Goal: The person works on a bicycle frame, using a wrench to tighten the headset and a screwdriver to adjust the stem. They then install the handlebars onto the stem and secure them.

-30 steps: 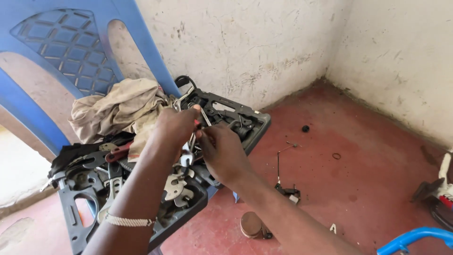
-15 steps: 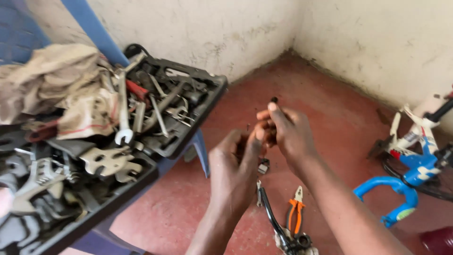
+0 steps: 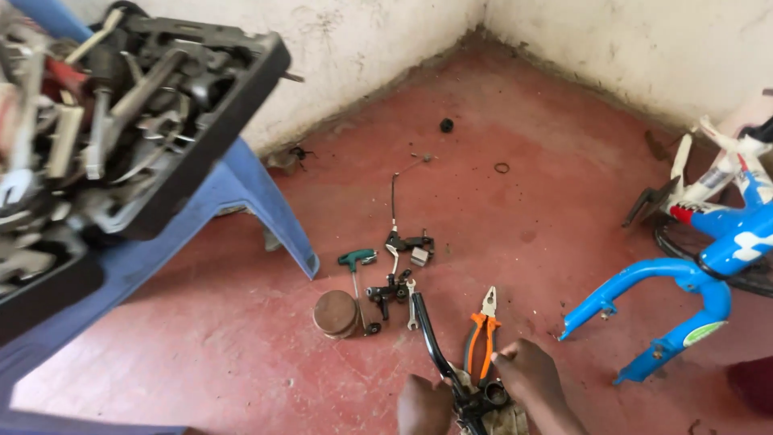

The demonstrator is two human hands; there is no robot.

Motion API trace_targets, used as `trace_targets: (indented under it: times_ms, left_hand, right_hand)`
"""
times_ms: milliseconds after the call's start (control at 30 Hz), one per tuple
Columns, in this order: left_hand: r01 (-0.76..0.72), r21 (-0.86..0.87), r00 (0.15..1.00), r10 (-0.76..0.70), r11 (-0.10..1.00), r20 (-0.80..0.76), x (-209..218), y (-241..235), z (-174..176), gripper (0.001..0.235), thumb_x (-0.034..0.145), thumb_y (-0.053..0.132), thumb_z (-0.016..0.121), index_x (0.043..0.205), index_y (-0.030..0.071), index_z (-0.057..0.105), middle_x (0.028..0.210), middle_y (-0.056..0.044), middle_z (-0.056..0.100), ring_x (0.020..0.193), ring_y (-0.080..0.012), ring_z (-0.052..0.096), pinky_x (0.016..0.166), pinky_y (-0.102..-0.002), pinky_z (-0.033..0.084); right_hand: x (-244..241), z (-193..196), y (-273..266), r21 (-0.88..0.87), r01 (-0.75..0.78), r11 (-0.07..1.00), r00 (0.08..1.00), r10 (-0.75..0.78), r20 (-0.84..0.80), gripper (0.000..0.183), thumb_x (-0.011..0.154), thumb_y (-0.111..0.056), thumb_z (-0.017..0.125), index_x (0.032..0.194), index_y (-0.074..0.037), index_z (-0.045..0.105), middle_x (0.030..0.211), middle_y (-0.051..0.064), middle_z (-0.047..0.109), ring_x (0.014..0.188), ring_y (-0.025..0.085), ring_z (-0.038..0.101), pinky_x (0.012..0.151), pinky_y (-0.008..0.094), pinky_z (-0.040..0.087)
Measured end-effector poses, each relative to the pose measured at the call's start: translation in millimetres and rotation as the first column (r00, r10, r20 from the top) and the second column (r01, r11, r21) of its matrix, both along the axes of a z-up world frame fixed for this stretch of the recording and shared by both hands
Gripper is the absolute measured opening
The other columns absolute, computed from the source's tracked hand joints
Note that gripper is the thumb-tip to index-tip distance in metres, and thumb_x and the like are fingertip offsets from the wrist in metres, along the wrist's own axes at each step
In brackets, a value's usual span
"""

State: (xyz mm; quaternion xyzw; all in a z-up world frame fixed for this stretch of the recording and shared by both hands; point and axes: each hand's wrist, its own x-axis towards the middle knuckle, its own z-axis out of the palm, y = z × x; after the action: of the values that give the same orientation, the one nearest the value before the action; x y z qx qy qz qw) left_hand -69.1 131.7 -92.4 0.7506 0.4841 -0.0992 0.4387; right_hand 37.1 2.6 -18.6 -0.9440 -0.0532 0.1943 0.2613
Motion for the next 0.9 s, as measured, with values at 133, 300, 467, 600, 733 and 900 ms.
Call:
trace_targets:
  times_ms: [133,300,467,600,733,900]
  left_hand:
    - [-0.101,-0.037,0.993,0.103,0.994,0.055,16,-35,-42,0.048,0.062,0.049,0.082,0.079,0.01,0.061,0.076,-0.008,0.066,0.072,-0.0244,0.067,0.069,-0.034,0.054]
    - [-0.055,0.011,0.995,0.054,0.998,0.088,21,-43,-19,0.046,0.06,0.048,0.083,0.073,0.009,0.062,0.071,-0.006,0.064,0.064,-0.0242,0.063,0.064,-0.035,0.054]
    - [-0.246,-0.103,0.954,0.259,0.964,0.151,38,-54,7,0.027,0.077,0.042,0.065,0.096,0.023,0.061,0.081,-0.002,0.071,0.075,-0.0242,0.07,0.068,-0.036,0.055]
    - [-0.212,-0.01,0.97,0.211,0.977,0.124,32,-23,72,0.024,0.081,0.036,0.055,0.09,0.015,0.057,0.083,-0.009,0.068,0.078,-0.0337,0.066,0.071,-0.045,0.052]
    - [-0.296,-0.211,0.937,0.326,0.932,0.127,22,7,142,0.015,0.087,0.024,0.047,0.095,0.012,0.052,0.081,-0.007,0.069,0.063,-0.0264,0.061,0.056,-0.037,0.05]
    - [-0.373,-0.382,0.85,0.477,0.846,0.225,10,29,169,0.02,0.089,0.019,0.05,0.101,0.004,0.057,0.069,-0.011,0.063,0.04,-0.0196,0.051,0.033,-0.03,0.047]
  right_hand:
    - [3,-53,-12,-0.055,0.128,0.99,0.983,-0.134,-0.126,0.033,0.076,-0.042,0.065,0.075,-0.009,0.064,0.069,0.003,0.064,0.065,0.017,0.061,0.064,0.027,0.049]
    - [-9,-39,-6,0.092,0.191,0.977,0.97,-0.174,-0.172,0.017,0.07,-0.025,0.071,0.07,-0.008,0.07,0.065,0.003,0.066,0.062,0.014,0.06,0.061,0.025,0.049]
    - [-19,-1,11,0.481,0.584,0.654,0.797,-0.352,-0.49,0.028,0.087,-0.009,0.061,0.072,0.014,0.067,0.062,0.02,0.059,0.054,0.024,0.048,0.05,0.034,0.038]
    - [-5,-25,-2,0.419,0.767,0.487,0.6,-0.309,-0.738,0.065,0.089,-0.053,0.046,0.098,0.009,0.064,0.085,0.023,0.059,0.07,0.034,0.052,0.06,0.046,0.038]
    - [-19,-43,-20,0.134,0.412,0.901,0.829,-0.31,-0.466,0.053,0.08,-0.055,0.052,0.087,-0.004,0.064,0.079,0.013,0.063,0.07,0.024,0.057,0.061,0.035,0.039]
    - [-37,-190,-37,-0.447,-0.026,0.894,1.0,0.026,-0.006,0.082,0.053,-0.049,0.085,0.115,-0.021,0.04,0.102,0.014,0.05,0.057,0.028,0.065,0.061,0.039,0.054]
